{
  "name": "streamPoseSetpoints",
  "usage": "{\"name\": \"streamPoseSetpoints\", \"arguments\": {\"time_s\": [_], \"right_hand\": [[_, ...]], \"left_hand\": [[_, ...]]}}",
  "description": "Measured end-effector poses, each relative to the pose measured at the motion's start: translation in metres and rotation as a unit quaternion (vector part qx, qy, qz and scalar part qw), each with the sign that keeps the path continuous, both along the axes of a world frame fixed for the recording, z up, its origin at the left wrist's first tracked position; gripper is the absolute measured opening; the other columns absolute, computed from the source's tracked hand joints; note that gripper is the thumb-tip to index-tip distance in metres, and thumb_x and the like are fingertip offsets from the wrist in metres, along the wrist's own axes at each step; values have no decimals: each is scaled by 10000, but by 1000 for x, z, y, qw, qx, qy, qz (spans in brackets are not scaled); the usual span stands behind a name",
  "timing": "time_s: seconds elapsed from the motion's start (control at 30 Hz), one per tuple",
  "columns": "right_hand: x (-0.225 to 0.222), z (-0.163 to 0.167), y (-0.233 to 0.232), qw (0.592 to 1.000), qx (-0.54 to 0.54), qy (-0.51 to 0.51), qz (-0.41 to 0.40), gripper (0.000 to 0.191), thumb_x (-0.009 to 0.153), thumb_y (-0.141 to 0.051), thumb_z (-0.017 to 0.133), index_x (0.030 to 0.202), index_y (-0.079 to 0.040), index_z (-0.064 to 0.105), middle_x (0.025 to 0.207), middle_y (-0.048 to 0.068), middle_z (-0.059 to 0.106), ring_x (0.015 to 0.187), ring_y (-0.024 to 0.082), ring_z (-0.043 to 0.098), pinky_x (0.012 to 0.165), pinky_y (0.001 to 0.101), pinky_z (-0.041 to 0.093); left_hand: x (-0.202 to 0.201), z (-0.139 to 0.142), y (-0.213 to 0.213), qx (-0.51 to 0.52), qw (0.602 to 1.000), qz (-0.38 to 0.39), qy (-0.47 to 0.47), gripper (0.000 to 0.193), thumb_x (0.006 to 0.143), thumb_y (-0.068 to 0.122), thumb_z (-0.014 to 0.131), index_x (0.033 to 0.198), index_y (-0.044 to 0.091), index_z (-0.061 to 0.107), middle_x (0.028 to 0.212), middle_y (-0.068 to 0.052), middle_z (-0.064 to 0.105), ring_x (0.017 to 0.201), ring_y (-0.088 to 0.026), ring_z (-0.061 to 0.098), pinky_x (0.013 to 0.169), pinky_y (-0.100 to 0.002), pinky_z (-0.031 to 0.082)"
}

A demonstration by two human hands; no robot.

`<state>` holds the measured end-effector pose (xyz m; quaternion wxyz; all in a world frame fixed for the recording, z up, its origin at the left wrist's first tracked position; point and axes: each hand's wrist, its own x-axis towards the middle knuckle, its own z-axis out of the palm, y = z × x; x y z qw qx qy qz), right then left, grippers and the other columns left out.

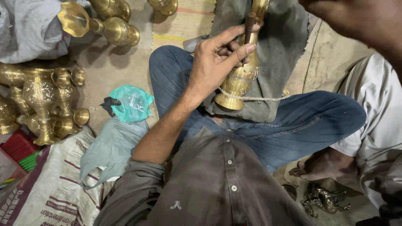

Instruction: The person sits cross-legged on the floor with a brass vase held against a sandbag on their lap. They hold a chisel against the vase surface and strike it with a wooden mallet, working patterned decoration into the brass, repositioning the chisel repeatedly across the vase body.

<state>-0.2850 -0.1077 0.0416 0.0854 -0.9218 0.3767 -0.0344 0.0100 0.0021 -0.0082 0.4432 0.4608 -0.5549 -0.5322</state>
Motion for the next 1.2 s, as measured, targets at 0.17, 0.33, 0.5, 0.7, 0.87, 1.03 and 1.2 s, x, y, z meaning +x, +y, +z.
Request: {"name": "streamPoseSetpoints", "arguments": {"time_s": [0.17,0.33,0.5,0.7,0.87,1.03,1.2], "right_hand": [[4,1,1,999,11,25,-21,185,1090,-161,739,959,-31,728,749,110,702,627,191,674,605,334,543],[8,-1,5,997,52,9,-57,160,1065,-157,732,1065,1,754,795,138,731,659,229,698,606,357,570],[7,-1,8,989,112,-69,-72,184,1082,-159,707,1130,15,742,893,136,735,746,226,719,660,353,581],[7,-4,7,994,86,-14,-68,169,1050,-136,715,1117,15,752,856,173,731,703,275,706,650,391,572],[4,-3,9,993,84,-34,-77,146,1098,-148,713,1125,-10,751,866,164,732,713,260,704,646,386,556],[10,4,11,999,38,-6,-23,157,1083,-165,690,1032,-24,739,860,117,734,744,217,718,693,349,574],[17,11,9,994,76,20,-75,148,1038,-131,738,994,10,743,817,154,724,678,252,708,602,370,558]], "left_hand": [[0,2,-1,-13,1000,3,-4,393,1025,193,790,1387,94,672,810,6,715,754,-41,717,672,-214,624],[1,5,-1,-15,1000,5,-2,401,1023,187,793,1394,138,650,824,25,726,768,-34,730,673,-206,625],[4,9,0,5,1000,-28,1,405,1038,205,763,1423,142,654,800,33,714,778,-27,728,679,-207,625],[2,1,-2,-29,999,-33,4,410,1048,229,755,1432,146,639,835,18,753,787,-42,742,694,-218,652],[2,-3,-2,-14,999,-33,4,412,1044,236,755,1426,134,639,840,9,747,799,-47,752,700,-220,661],[4,1,-1,-27,999,-33,-3,394,1049,227,762,1417,128,659,835,0,737,796,-54,732,697,-221,616],[3,0,-2,-11,1000,-18,21,405,1031,235,784,1387,112,636,864,0,753,801,-52,748,695,-221,632]]}}
